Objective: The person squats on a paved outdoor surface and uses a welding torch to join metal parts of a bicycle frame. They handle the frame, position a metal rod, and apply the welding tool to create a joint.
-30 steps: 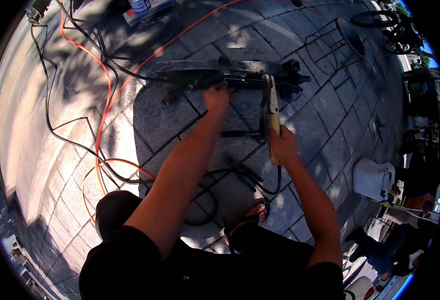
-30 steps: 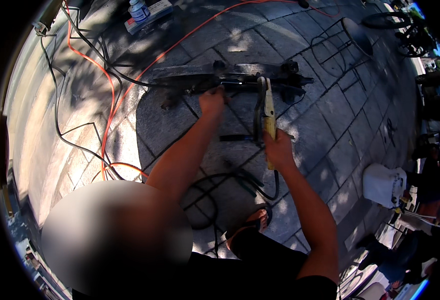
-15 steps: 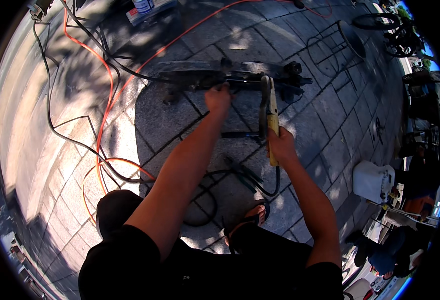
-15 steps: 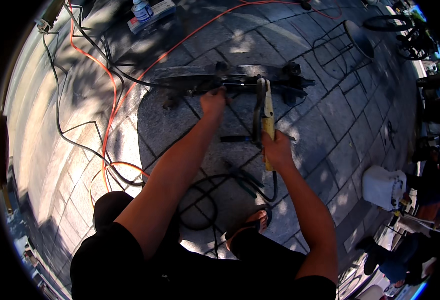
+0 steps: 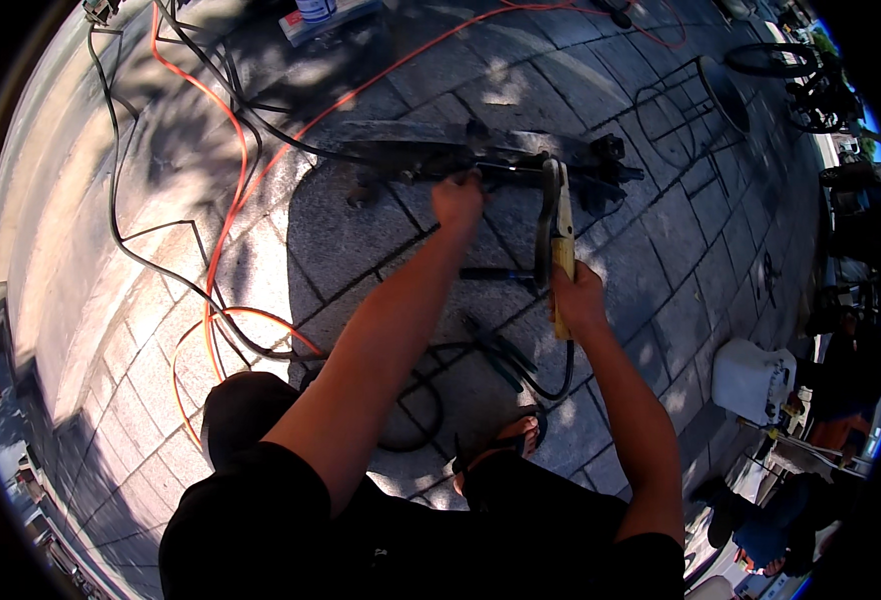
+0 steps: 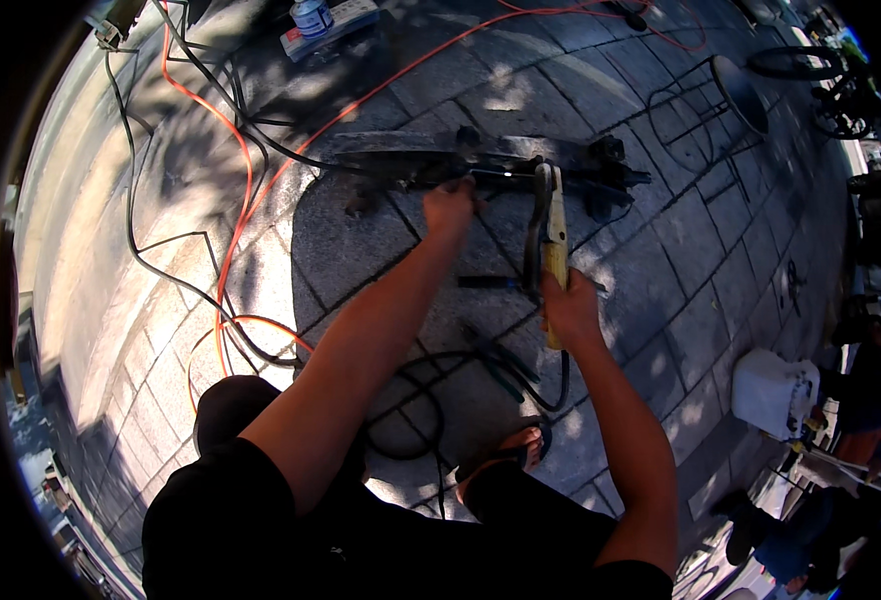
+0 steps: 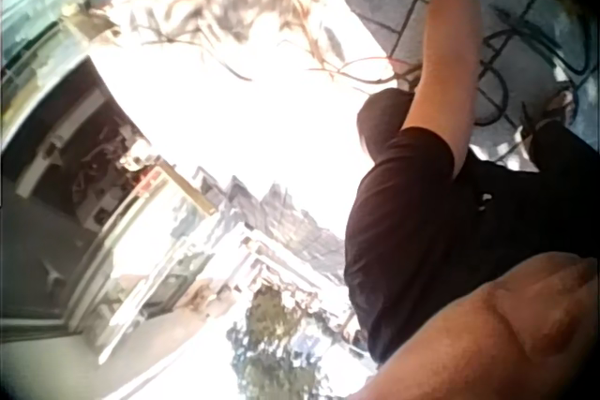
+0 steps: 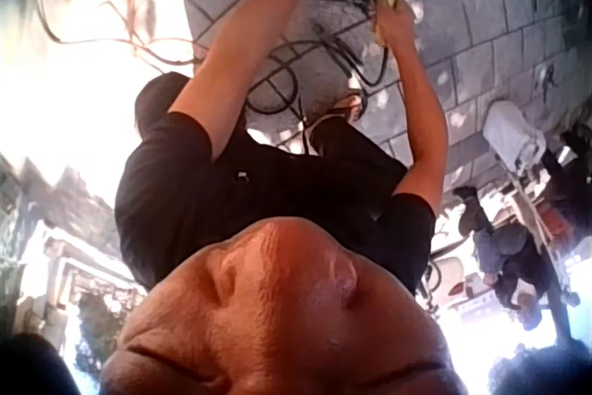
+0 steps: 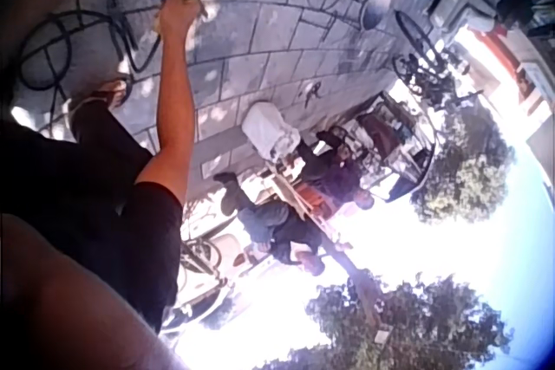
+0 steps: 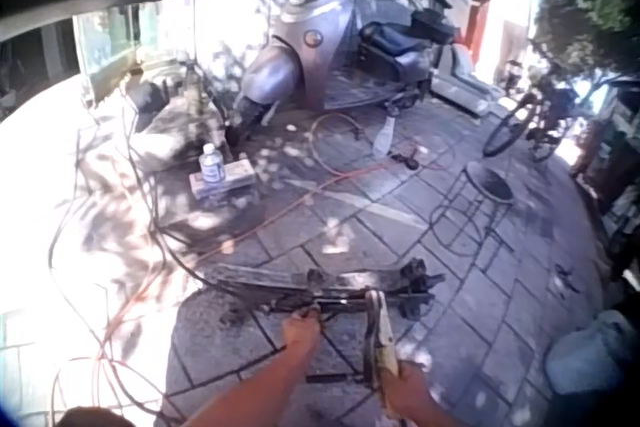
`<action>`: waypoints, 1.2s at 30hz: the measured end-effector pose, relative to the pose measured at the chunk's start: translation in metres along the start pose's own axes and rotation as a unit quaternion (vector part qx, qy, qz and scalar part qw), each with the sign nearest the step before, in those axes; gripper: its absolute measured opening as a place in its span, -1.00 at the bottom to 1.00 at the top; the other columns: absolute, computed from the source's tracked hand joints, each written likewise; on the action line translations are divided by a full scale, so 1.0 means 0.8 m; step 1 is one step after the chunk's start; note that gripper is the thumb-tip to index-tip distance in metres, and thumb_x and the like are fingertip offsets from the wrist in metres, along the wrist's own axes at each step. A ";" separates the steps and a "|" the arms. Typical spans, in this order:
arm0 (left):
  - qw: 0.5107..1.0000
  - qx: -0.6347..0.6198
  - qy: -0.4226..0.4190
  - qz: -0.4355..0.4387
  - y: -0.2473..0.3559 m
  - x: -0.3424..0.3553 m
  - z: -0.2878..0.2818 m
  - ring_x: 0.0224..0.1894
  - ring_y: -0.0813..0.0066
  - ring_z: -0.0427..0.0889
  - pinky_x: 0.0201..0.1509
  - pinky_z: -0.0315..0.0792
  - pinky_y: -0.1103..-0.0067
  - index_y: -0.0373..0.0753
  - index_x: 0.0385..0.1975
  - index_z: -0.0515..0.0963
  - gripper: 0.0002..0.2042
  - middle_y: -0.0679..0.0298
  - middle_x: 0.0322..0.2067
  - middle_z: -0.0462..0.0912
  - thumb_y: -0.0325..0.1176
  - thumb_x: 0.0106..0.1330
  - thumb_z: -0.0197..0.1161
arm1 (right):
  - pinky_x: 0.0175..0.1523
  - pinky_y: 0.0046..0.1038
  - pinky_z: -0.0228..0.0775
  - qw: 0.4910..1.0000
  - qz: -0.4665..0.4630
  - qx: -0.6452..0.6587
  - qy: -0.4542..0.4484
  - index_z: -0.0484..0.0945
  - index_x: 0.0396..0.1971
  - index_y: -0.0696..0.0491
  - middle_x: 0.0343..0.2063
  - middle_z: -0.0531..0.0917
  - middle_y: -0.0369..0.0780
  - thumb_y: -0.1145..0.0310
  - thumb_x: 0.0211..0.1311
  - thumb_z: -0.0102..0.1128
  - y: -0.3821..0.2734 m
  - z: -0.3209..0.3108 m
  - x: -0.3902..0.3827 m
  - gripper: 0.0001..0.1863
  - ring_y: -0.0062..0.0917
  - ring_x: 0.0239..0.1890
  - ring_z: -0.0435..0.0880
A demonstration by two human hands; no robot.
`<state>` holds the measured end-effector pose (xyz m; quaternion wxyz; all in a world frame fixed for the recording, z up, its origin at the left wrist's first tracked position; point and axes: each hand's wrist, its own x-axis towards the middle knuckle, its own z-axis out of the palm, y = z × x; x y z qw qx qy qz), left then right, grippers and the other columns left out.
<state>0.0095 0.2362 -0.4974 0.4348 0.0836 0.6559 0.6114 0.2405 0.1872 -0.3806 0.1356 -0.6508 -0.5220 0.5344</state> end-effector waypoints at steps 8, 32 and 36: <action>1.000 0.009 -0.001 -0.008 0.010 -0.009 0.003 -0.43 0.40 0.74 -0.33 0.57 0.49 -0.55 0.06 0.62 -0.62 0.09 -0.31 0.75 -0.30 0.46 0.33 | -0.40 -0.26 0.54 1.000 -0.007 -0.025 -0.008 0.52 -0.06 0.20 -0.51 0.62 -0.18 0.11 0.51 0.21 0.008 -0.007 0.008 -0.61 -0.48 -0.55 0.63; 1.000 -0.022 0.008 0.015 -0.014 0.012 -0.002 -0.50 0.49 0.72 -0.39 0.53 0.55 -0.48 -0.20 0.69 -0.72 0.21 -0.50 0.71 -0.29 0.45 0.36 | -0.35 -0.28 0.53 0.984 -0.115 -0.117 0.070 0.60 -0.12 0.20 -0.53 0.65 -0.17 0.07 0.47 0.29 0.013 -0.008 0.006 -0.59 -0.43 -0.48 0.69; 1.000 -0.016 0.002 0.008 0.002 -0.007 0.007 -0.45 0.42 0.73 -0.35 0.54 0.48 -0.52 -0.16 0.66 -0.70 0.17 -0.46 0.69 -0.30 0.47 0.33 | -0.38 -0.25 0.51 0.985 -0.079 -0.134 0.071 0.59 -0.10 0.22 -0.50 0.66 -0.13 0.06 0.46 0.30 0.008 -0.012 0.003 -0.56 -0.42 -0.51 0.68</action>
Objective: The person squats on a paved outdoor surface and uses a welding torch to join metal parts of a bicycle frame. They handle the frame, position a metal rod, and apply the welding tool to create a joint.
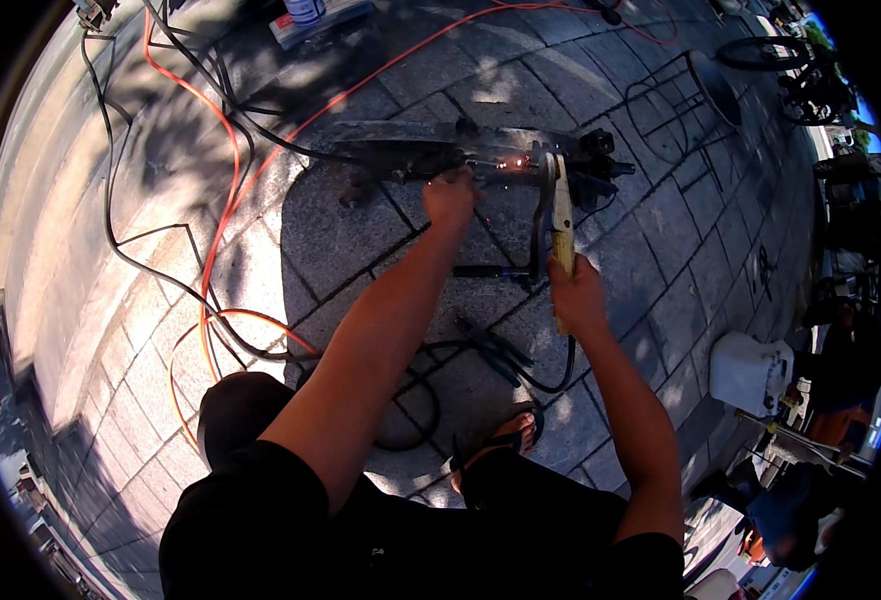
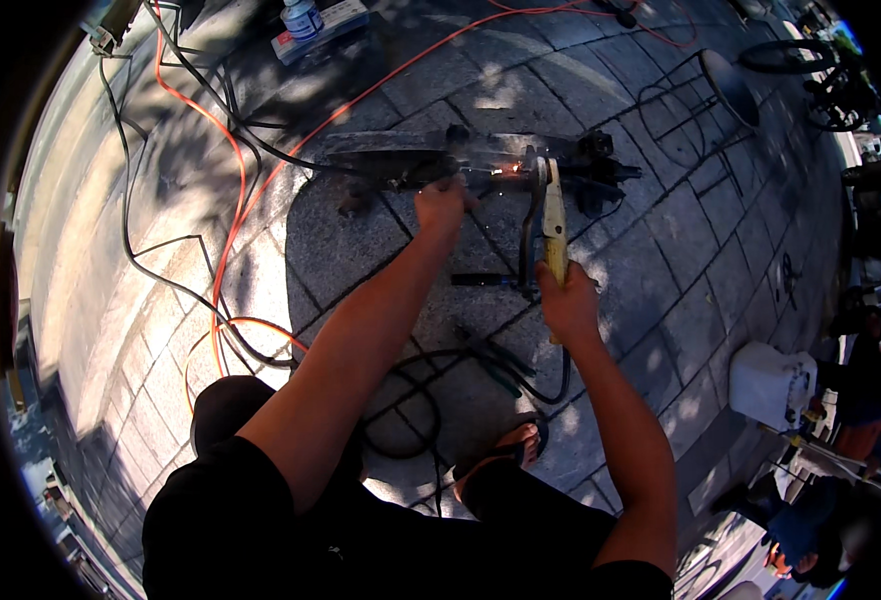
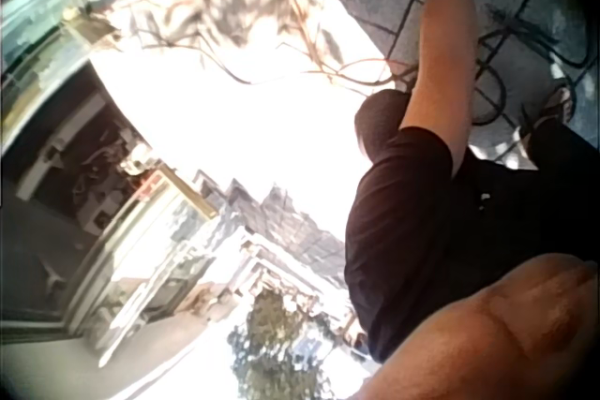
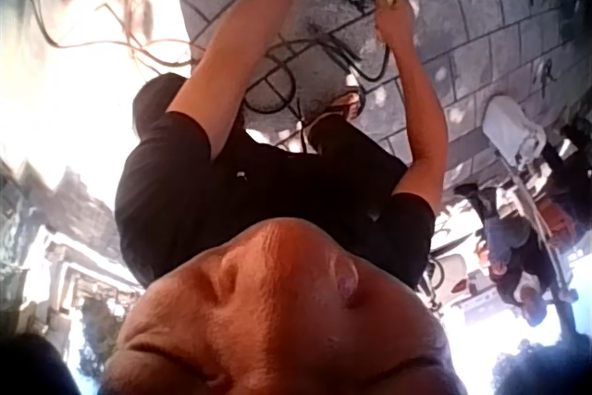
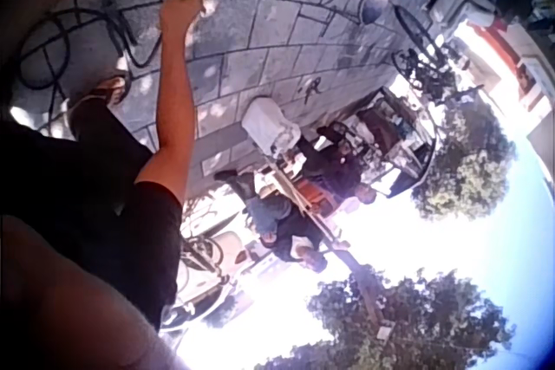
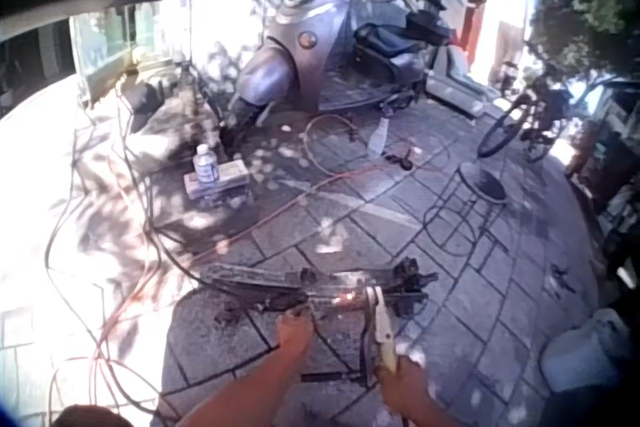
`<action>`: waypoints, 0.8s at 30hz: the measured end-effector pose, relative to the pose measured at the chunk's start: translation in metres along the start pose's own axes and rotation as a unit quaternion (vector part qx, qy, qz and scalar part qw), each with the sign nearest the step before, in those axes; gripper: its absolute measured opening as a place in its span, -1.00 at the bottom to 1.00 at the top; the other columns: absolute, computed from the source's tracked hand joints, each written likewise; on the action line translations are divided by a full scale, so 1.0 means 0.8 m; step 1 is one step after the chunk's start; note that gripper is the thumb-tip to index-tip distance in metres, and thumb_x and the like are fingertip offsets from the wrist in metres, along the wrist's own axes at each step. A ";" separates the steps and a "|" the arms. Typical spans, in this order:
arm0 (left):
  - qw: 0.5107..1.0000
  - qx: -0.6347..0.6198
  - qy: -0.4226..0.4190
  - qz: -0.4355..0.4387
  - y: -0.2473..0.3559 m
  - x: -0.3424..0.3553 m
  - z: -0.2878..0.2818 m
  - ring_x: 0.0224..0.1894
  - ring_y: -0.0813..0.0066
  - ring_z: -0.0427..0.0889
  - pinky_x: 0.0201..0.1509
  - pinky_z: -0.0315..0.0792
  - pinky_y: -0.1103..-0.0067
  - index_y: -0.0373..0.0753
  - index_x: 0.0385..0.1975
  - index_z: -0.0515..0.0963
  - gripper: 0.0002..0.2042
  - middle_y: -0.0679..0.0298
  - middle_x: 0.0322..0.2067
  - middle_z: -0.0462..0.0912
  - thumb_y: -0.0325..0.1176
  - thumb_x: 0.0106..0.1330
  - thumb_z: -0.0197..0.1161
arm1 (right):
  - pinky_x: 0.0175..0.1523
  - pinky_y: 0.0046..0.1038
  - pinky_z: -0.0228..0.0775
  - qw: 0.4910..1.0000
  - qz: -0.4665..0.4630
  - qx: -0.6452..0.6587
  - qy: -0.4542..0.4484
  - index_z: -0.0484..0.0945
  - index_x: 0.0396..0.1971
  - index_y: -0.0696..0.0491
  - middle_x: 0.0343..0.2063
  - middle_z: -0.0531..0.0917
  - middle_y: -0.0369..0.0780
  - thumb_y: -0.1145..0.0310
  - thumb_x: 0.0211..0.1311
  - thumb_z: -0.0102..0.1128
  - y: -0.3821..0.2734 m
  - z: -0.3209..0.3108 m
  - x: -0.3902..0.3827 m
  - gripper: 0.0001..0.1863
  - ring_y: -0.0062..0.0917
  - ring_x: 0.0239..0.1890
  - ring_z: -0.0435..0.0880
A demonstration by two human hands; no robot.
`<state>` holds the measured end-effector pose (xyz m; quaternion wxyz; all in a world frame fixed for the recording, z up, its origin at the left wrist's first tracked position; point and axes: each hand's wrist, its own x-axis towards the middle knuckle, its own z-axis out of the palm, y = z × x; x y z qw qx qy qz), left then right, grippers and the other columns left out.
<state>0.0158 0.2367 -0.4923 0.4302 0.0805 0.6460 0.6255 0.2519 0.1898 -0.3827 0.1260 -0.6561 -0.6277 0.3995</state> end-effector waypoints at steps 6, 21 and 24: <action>1.000 -0.005 0.007 -0.011 -0.007 0.007 -0.002 -0.45 0.42 0.72 -0.30 0.54 0.48 -0.54 -0.06 0.65 -0.66 0.13 -0.48 0.73 -0.29 0.48 0.31 | -0.56 -0.36 0.44 0.994 0.039 0.097 -0.043 0.56 -0.06 0.22 -0.58 0.57 -0.24 0.08 0.53 0.22 -0.016 -0.002 -0.007 -0.57 -0.56 -0.65 0.57; 1.000 -0.002 -0.009 -0.008 0.005 -0.001 -0.003 -0.48 0.48 0.67 -0.36 0.48 0.51 -0.52 0.00 0.65 -0.67 0.17 -0.46 0.72 -0.30 0.50 0.29 | -0.54 -0.35 0.46 0.981 0.072 0.157 -0.089 0.54 0.01 0.25 -0.59 0.57 -0.23 0.08 0.54 0.19 -0.009 0.003 -0.001 -0.54 -0.55 -0.69 0.53; 1.000 -0.024 -0.001 -0.013 0.002 0.002 -0.003 -0.48 0.46 0.69 -0.36 0.51 0.51 -0.53 0.00 0.64 -0.68 0.18 -0.45 0.70 -0.32 0.50 0.30 | -0.53 -0.33 0.47 0.981 0.078 0.148 -0.095 0.53 0.02 0.24 -0.57 0.57 -0.23 0.07 0.55 0.18 -0.013 0.002 -0.003 -0.54 -0.56 -0.68 0.53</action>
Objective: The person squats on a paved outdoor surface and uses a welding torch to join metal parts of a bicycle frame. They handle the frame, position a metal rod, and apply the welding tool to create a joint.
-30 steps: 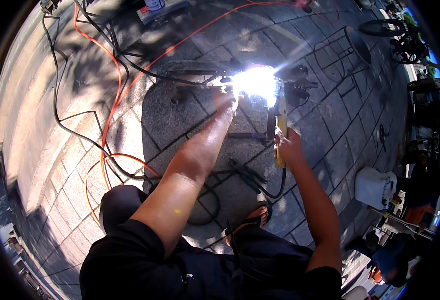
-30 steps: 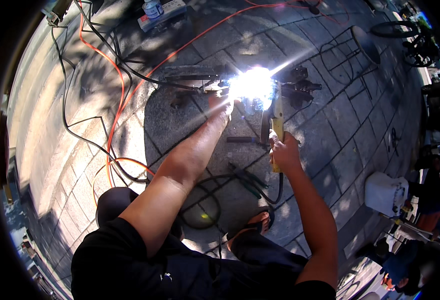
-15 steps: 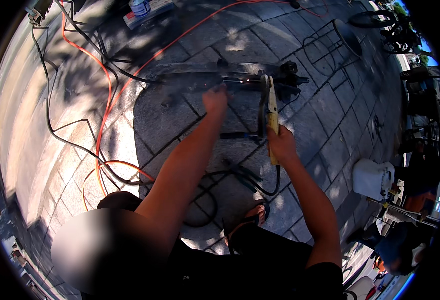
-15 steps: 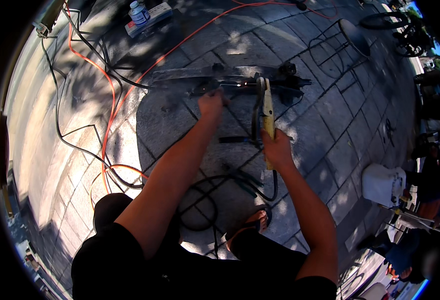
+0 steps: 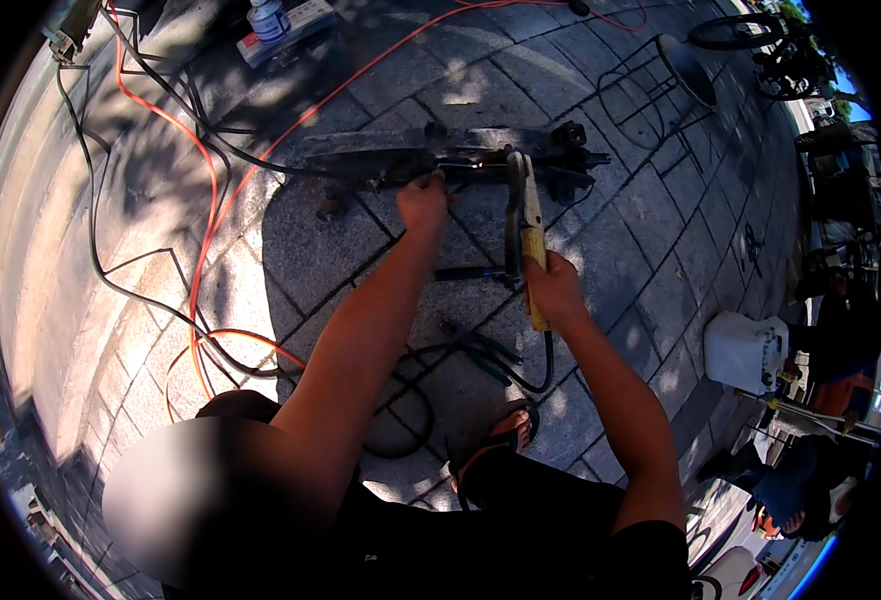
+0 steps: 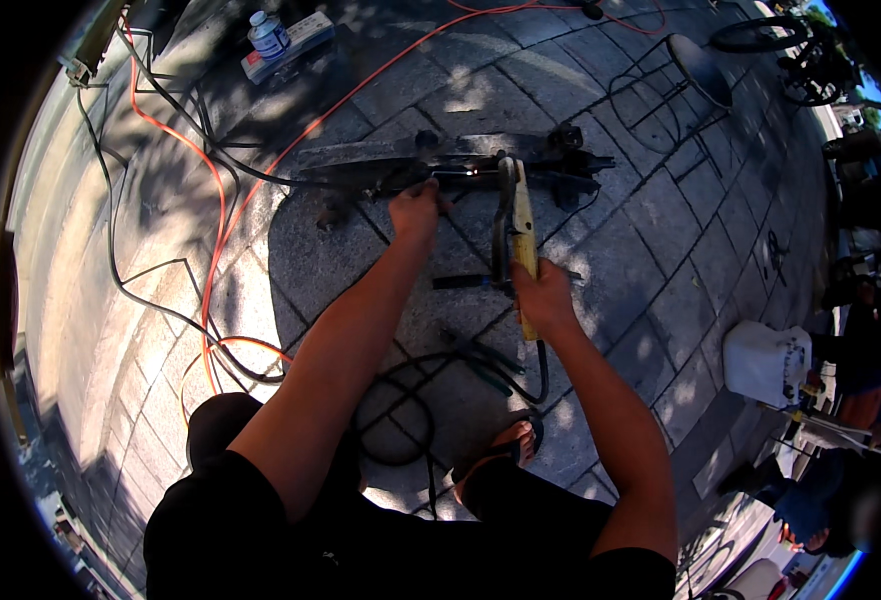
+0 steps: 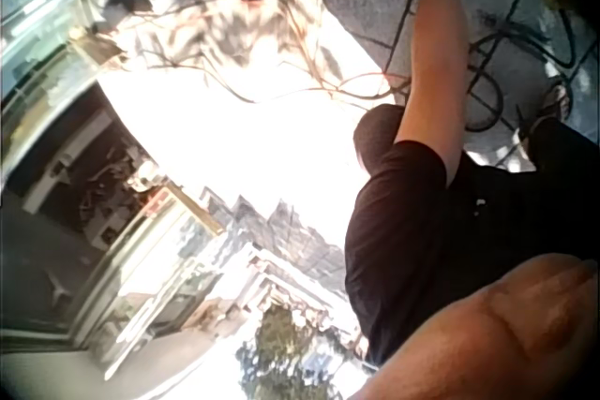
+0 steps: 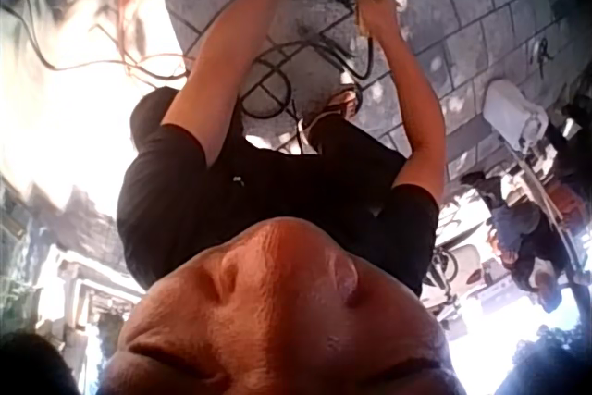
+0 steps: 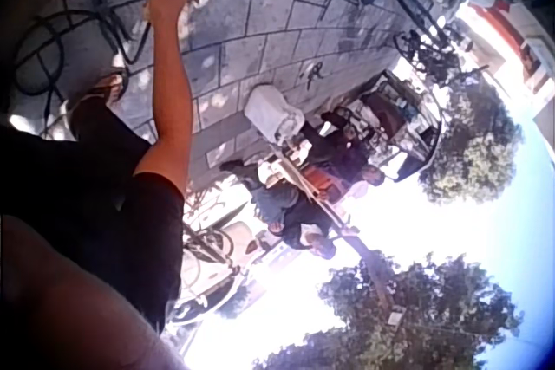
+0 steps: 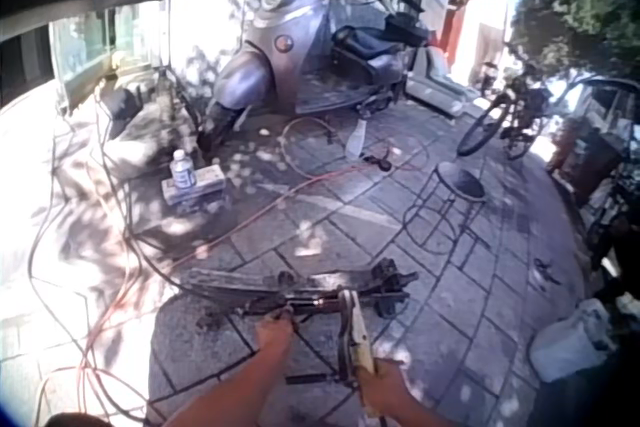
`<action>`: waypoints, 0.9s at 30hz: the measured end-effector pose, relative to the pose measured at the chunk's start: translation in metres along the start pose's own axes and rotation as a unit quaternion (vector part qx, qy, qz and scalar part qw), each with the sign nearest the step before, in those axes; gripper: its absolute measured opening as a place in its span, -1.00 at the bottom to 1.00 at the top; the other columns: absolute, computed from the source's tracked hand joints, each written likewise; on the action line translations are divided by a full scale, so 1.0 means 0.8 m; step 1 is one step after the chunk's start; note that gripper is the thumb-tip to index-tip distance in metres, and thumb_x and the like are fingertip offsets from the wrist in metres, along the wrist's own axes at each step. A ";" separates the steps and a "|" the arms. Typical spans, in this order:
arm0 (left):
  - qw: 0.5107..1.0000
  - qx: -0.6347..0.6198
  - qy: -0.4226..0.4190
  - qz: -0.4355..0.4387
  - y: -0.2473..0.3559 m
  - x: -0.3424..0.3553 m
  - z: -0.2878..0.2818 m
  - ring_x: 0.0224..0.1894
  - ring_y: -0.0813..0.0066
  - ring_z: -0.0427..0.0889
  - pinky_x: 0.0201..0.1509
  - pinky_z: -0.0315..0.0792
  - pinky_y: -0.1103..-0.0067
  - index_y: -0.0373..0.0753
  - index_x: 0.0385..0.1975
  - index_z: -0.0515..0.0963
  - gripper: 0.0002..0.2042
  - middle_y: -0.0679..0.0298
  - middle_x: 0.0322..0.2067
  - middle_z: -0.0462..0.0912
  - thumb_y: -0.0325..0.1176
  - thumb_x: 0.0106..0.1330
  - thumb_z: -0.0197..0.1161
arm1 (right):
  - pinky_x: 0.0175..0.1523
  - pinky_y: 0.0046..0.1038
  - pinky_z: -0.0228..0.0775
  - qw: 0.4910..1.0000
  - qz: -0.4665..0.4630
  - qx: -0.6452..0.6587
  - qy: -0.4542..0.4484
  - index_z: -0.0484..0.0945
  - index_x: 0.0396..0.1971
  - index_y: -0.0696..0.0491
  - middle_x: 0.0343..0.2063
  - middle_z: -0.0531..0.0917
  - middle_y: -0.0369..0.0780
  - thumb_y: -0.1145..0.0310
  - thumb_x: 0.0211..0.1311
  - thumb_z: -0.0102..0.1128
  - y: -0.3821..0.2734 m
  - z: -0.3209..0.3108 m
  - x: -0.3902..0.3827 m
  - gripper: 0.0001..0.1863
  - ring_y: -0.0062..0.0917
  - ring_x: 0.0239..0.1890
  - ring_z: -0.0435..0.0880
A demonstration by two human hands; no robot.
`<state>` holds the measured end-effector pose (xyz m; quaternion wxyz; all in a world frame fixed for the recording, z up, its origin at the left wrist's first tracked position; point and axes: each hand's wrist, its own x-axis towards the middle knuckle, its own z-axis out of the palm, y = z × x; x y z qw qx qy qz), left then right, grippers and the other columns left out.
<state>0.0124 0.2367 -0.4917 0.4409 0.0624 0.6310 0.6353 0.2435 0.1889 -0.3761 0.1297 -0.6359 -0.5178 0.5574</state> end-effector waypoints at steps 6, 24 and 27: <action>1.000 0.004 -0.002 0.002 -0.001 -0.001 0.001 -0.48 0.42 0.70 -0.36 0.53 0.49 -0.53 0.00 0.63 -0.67 0.18 -0.41 0.69 -0.32 0.49 0.31 | -0.52 -0.34 0.48 1.000 -0.002 0.001 -0.003 0.53 0.03 0.23 -0.56 0.57 -0.23 0.06 0.55 0.17 0.002 -0.001 0.001 -0.54 -0.56 -0.66 0.54; 1.000 -0.003 0.003 0.029 -0.018 0.010 0.005 -0.57 0.49 0.71 -0.51 0.60 0.58 -0.48 -0.17 0.69 -0.73 0.21 -0.47 0.70 -0.30 0.45 0.35 | -0.55 -0.43 0.49 1.000 0.003 0.002 0.029 0.55 -0.19 0.17 -0.51 0.54 -0.29 0.08 0.54 0.23 0.000 0.006 -0.003 -0.62 -0.62 -0.60 0.55; 0.999 0.035 0.010 0.007 -0.024 0.017 0.003 -0.59 0.50 0.71 -0.52 0.57 0.57 -0.40 -0.19 0.71 -0.71 0.27 -0.50 0.70 -0.21 0.46 0.36 | -0.56 -0.43 0.48 0.999 -0.010 0.010 0.029 0.55 -0.20 0.17 -0.52 0.55 -0.28 0.07 0.54 0.23 0.006 0.007 0.000 -0.61 -0.62 -0.60 0.55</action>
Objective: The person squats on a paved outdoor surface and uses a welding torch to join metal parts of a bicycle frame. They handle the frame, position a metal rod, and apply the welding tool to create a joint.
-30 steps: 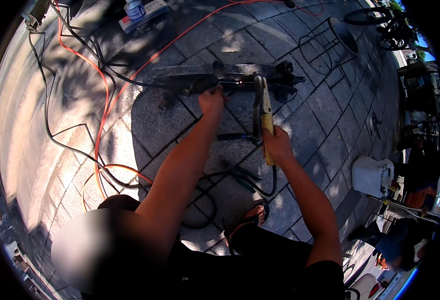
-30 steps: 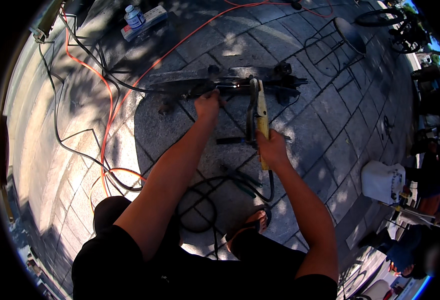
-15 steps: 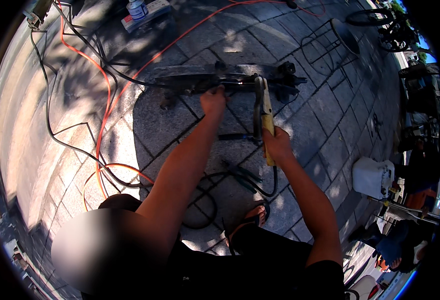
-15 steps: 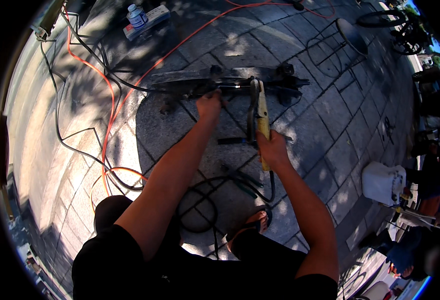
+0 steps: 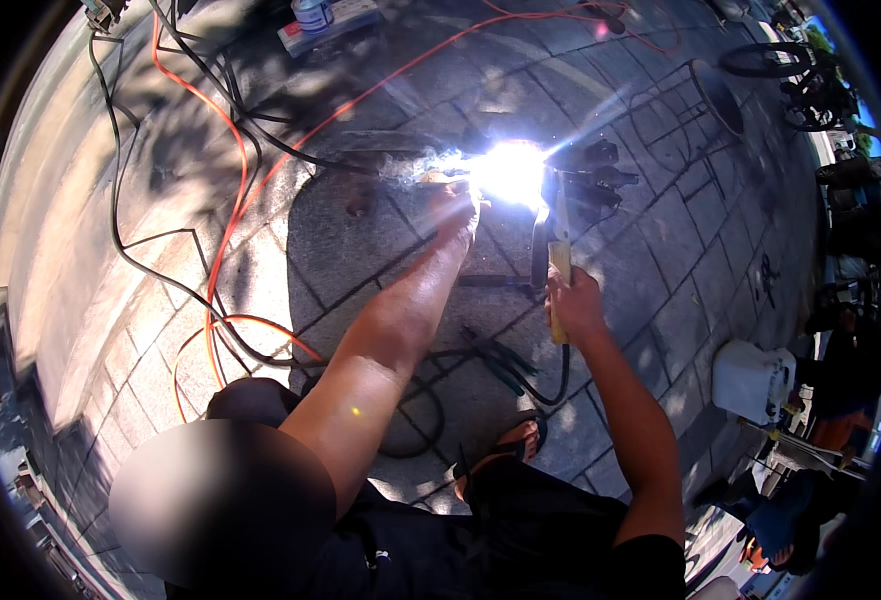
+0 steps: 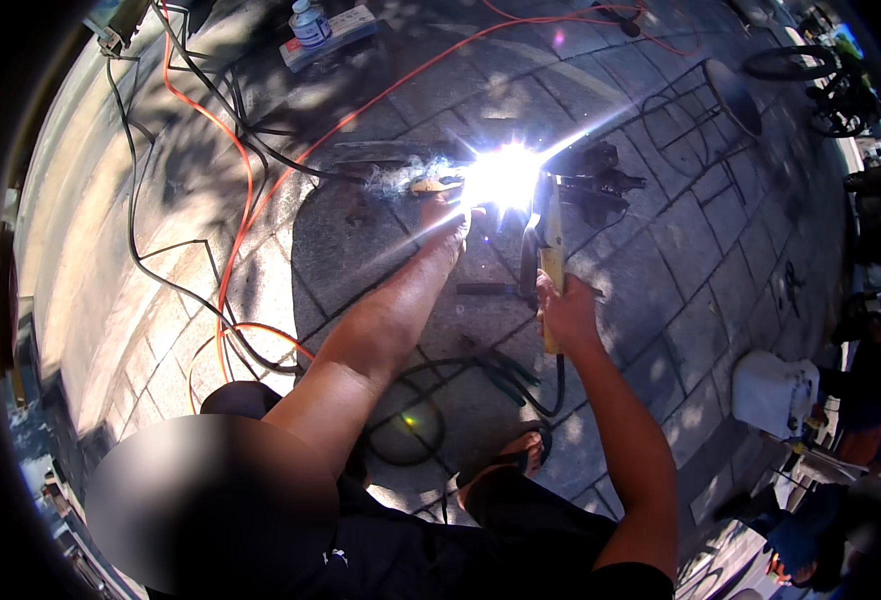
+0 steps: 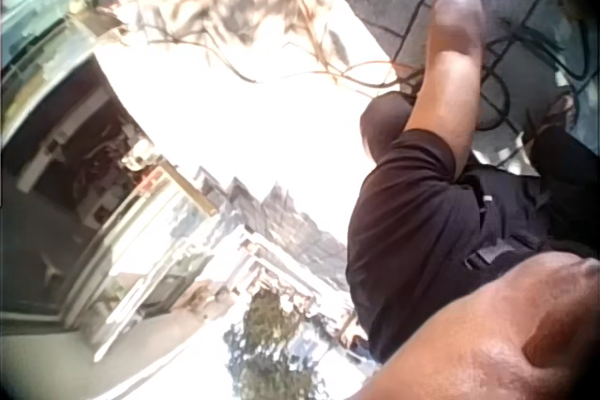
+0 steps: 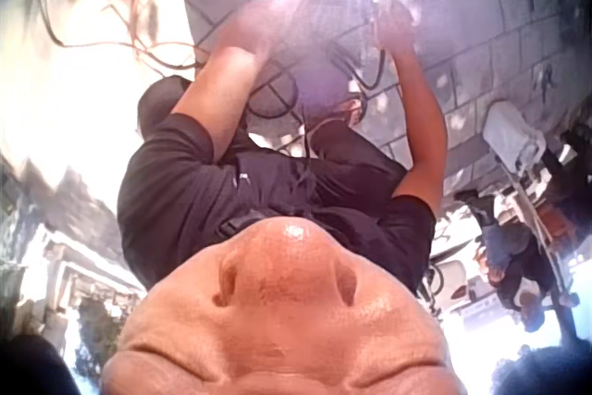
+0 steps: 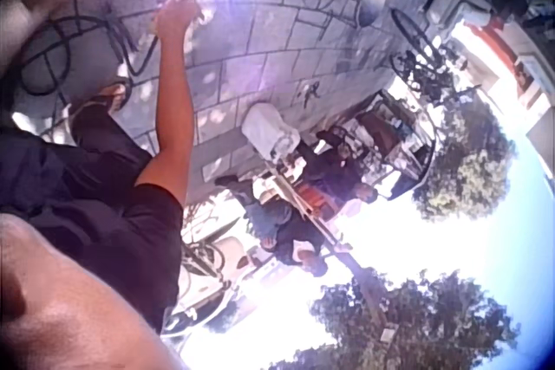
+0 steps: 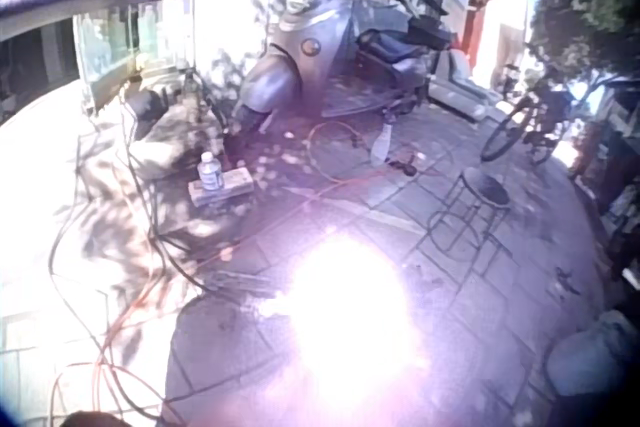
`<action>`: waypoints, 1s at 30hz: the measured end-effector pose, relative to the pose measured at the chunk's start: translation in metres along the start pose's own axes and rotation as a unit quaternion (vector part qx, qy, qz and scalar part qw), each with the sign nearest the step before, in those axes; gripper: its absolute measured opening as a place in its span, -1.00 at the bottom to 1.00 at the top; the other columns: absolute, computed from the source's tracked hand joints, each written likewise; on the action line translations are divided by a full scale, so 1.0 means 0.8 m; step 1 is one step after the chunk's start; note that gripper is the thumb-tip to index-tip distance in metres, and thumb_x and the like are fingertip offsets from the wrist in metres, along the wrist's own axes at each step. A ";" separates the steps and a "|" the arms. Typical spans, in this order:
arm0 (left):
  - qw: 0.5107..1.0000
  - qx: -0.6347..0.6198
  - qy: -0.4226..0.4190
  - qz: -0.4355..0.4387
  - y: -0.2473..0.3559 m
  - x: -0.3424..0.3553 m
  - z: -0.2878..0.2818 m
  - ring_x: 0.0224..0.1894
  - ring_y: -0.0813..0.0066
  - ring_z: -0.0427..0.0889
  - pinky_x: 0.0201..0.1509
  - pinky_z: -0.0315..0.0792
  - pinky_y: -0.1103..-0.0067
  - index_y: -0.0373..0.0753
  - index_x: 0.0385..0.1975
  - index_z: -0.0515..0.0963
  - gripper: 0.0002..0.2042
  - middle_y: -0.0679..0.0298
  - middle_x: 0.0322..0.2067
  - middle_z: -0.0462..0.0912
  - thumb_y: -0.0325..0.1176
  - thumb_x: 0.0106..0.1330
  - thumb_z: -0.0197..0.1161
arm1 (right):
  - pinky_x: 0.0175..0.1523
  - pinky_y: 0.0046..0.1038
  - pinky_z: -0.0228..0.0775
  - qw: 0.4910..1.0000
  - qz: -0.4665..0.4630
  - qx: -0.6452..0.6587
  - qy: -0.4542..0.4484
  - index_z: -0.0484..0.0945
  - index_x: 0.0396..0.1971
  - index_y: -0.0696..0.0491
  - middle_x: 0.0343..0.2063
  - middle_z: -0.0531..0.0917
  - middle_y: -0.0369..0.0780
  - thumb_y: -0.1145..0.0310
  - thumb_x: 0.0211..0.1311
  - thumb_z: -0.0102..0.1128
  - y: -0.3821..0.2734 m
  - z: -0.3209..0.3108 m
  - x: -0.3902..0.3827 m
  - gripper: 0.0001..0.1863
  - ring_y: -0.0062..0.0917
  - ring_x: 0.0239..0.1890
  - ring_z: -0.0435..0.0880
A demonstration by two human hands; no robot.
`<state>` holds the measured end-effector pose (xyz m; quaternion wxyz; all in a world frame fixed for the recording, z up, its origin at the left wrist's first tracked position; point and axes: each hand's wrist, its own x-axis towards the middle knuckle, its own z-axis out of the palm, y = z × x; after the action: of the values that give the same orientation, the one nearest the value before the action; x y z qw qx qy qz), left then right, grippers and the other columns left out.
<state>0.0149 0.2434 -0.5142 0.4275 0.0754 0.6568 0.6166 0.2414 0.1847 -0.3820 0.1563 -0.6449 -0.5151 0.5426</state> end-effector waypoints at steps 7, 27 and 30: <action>1.000 0.006 0.002 0.024 -0.025 0.026 -0.009 -0.52 0.43 0.73 -0.33 0.60 0.58 -0.45 -0.07 0.63 -0.66 0.19 -0.36 0.75 -0.23 0.42 0.36 | -0.59 -0.40 0.46 0.999 -0.043 0.009 0.013 0.57 -0.17 0.17 -0.62 0.54 -0.26 0.09 0.55 0.21 0.009 -0.008 0.003 -0.62 -0.58 -0.69 0.54; 0.998 -0.021 0.000 0.055 -0.023 0.034 -0.017 -0.55 0.39 0.70 -0.49 0.50 0.46 -0.48 -0.12 0.63 -0.74 0.13 -0.38 0.72 -0.34 0.45 0.32 | -0.55 -0.41 0.42 0.998 -0.046 0.048 0.024 0.54 0.00 0.18 -0.61 0.55 -0.27 0.17 0.55 0.18 0.034 -0.048 -0.043 -0.66 -0.60 -0.68 0.51; 0.999 -0.036 -0.010 0.003 -0.007 0.010 -0.001 -0.51 0.35 0.72 -0.42 0.55 0.44 -0.53 -0.08 0.64 -0.69 0.08 -0.33 0.75 -0.33 0.42 0.35 | -0.55 -0.40 0.43 0.998 -0.027 0.044 0.038 0.53 -0.02 0.19 -0.61 0.55 -0.26 0.17 0.56 0.17 0.037 -0.064 -0.052 -0.66 -0.60 -0.69 0.50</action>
<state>0.0120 0.2467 -0.5225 0.4346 0.0677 0.6298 0.6402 0.3051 0.1560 -0.3638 0.2185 -0.6436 -0.5012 0.5355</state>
